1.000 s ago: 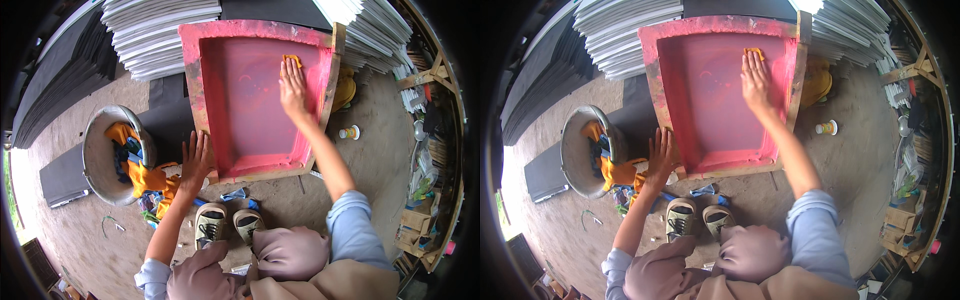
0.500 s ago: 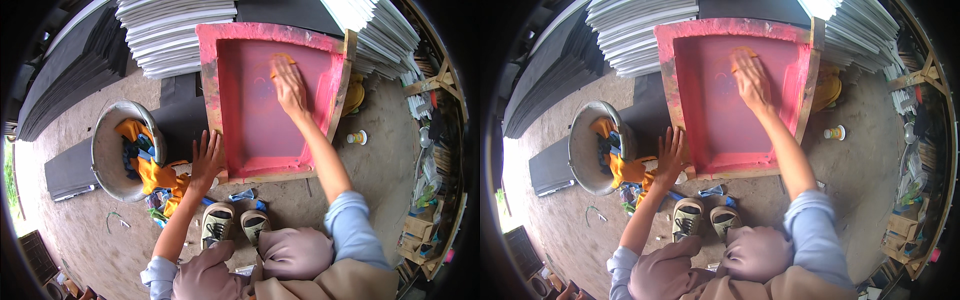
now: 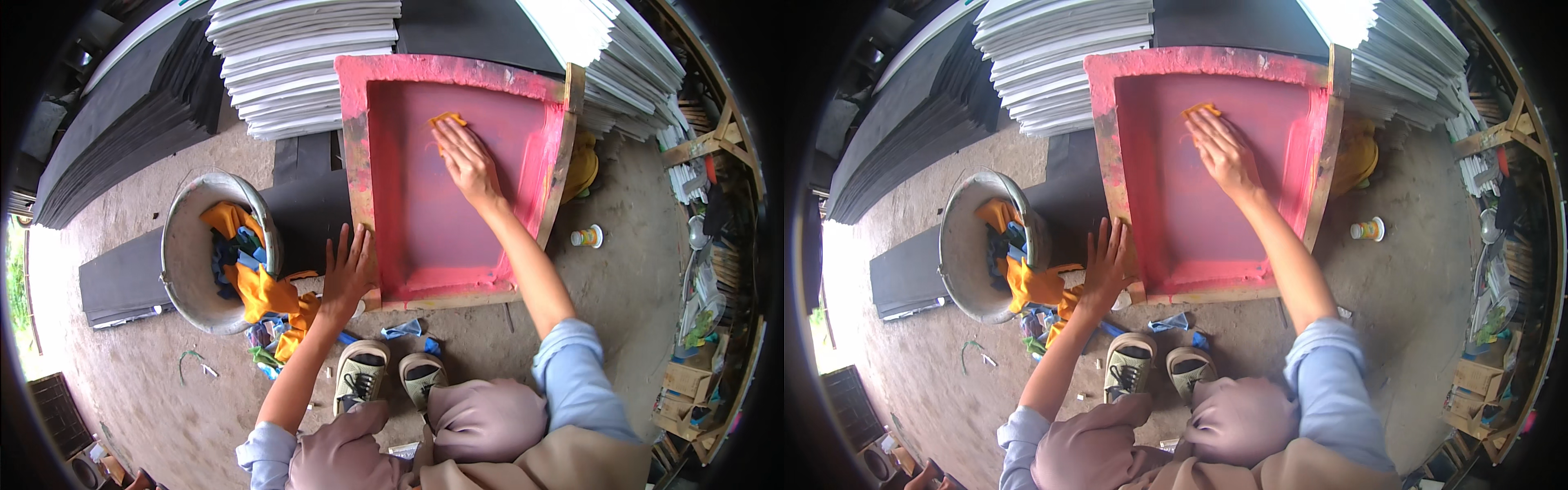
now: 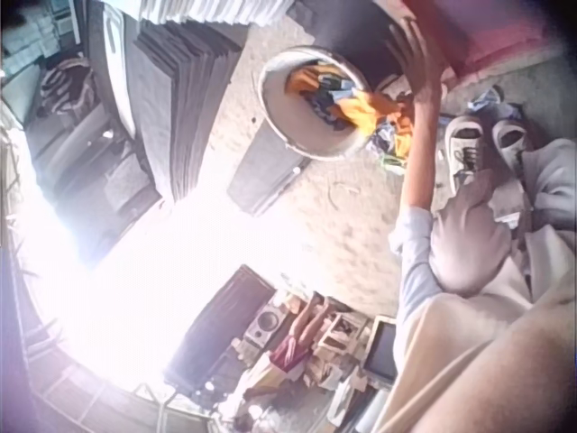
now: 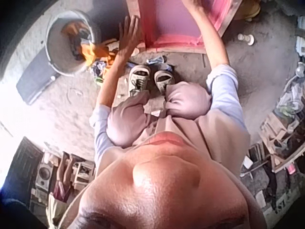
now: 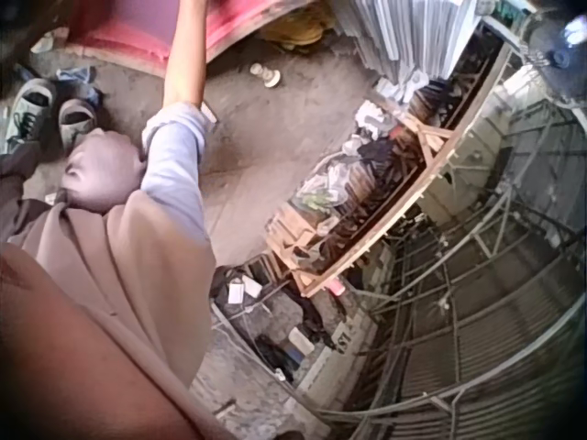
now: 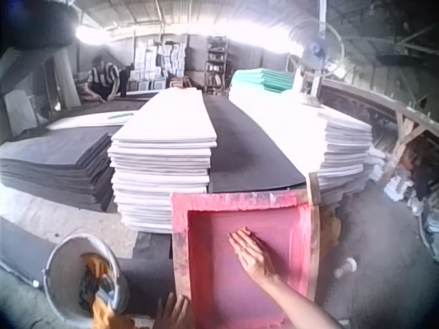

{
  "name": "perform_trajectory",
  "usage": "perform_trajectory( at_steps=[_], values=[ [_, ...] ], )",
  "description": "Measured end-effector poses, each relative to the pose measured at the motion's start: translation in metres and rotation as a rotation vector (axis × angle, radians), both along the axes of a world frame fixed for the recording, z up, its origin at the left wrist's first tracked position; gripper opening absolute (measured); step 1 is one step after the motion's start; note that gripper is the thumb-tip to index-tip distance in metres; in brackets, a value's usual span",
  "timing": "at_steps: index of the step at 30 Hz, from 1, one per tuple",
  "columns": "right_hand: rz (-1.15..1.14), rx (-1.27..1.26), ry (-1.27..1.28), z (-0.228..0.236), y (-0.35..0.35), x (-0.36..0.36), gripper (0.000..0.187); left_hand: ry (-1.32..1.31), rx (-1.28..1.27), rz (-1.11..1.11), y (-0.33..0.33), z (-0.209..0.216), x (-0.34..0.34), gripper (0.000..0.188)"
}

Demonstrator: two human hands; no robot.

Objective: The person wipes the surface of a black frame with a blue cloth, then places it aside. They pick up a pink frame and wipe its surface with a blue cloth, followed by an orange cloth. The person uses a scraper tool to remove residue from the pink frame and continues wiping with the orange cloth.

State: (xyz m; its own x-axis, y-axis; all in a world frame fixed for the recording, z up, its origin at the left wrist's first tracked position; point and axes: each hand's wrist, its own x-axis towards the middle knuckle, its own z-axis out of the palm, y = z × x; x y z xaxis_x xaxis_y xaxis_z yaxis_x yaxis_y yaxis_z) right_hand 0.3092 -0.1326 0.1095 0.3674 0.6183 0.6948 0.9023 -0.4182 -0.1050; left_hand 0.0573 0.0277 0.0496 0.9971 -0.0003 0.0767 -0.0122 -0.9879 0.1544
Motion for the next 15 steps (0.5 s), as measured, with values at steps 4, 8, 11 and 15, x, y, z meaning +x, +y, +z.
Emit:
perform_trajectory(
  at_steps=[4, 8, 11, 15],
  values=[
    [-0.005, 0.249, 0.067, 0.0, 0.006, -0.001, 0.03, -0.005, -0.018, -0.013, 0.0, -0.002, 0.001, 0.108],
    [-0.151, 0.335, 0.003, 0.0, 0.011, 0.007, 0.015, 0.013, -0.027, -0.01, 0.0, -0.003, 0.0, 0.108],
    [0.156, 0.091, 0.105, -0.011, 0.015, -0.004, 0.016, 0.039, -0.026, -0.012, 0.0, -0.002, 0.001, 0.107],
    [-0.247, 0.334, -0.043, 0.003, 0.022, 0.016, 0.016, 0.033, -0.025, 0.0, 0.001, -0.002, -0.002, 0.107]
  ],
)
